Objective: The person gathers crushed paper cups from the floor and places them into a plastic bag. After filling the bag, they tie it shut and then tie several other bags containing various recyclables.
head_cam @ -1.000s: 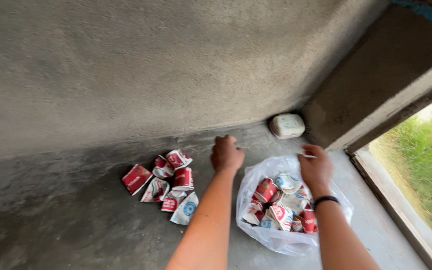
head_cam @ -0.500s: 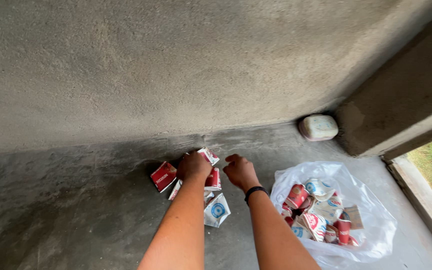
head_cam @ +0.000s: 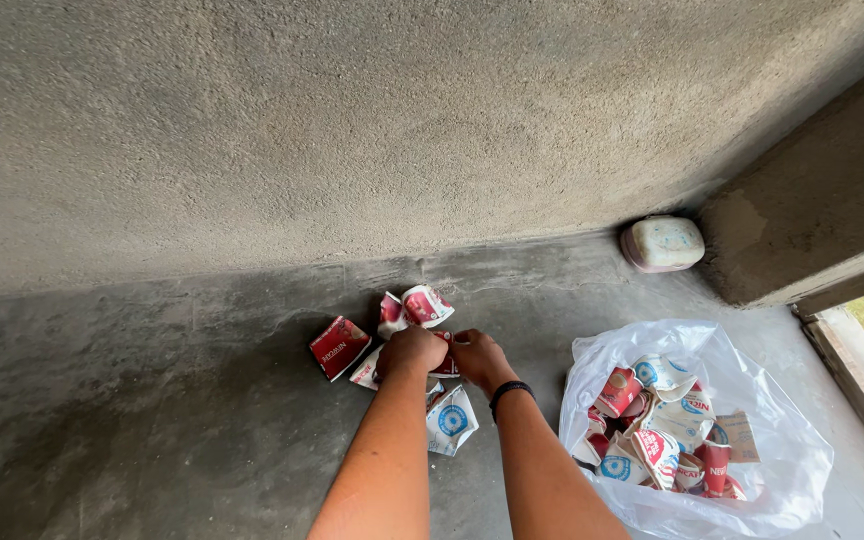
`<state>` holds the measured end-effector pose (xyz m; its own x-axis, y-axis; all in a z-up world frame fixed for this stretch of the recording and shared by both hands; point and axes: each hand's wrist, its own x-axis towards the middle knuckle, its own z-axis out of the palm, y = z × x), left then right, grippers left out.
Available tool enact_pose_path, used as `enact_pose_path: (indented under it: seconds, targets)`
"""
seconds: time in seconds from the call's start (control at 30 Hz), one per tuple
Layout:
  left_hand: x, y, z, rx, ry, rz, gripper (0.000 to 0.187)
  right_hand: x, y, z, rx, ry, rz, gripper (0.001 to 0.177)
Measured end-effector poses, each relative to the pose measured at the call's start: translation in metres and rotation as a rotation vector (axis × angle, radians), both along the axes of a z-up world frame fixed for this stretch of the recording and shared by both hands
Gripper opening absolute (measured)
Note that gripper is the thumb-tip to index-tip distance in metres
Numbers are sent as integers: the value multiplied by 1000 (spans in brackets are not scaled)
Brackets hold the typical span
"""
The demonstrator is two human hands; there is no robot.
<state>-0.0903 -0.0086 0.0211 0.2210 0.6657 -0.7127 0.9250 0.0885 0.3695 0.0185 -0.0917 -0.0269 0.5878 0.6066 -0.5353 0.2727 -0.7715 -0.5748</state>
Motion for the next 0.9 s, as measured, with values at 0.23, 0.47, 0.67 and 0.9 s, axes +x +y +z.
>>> enact_pose_path:
  seconds: [0.23, 0.47, 0.67, 0.9]
  targets:
    - [5, 7, 3, -9, -89, -34, 65, 15, -5, 8, 72, 112, 44, 45]
    - [44, -4, 35, 34, -315, 15, 67, 96, -18, -21, 335, -673, 545, 45]
    - [115, -32, 75, 215, -554, -95, 62, 146, -69, 72, 369, -440, 17, 40]
    - [186, -124, 94, 322, -755, -82, 51, 171, -156, 156, 459, -193, -458, 42]
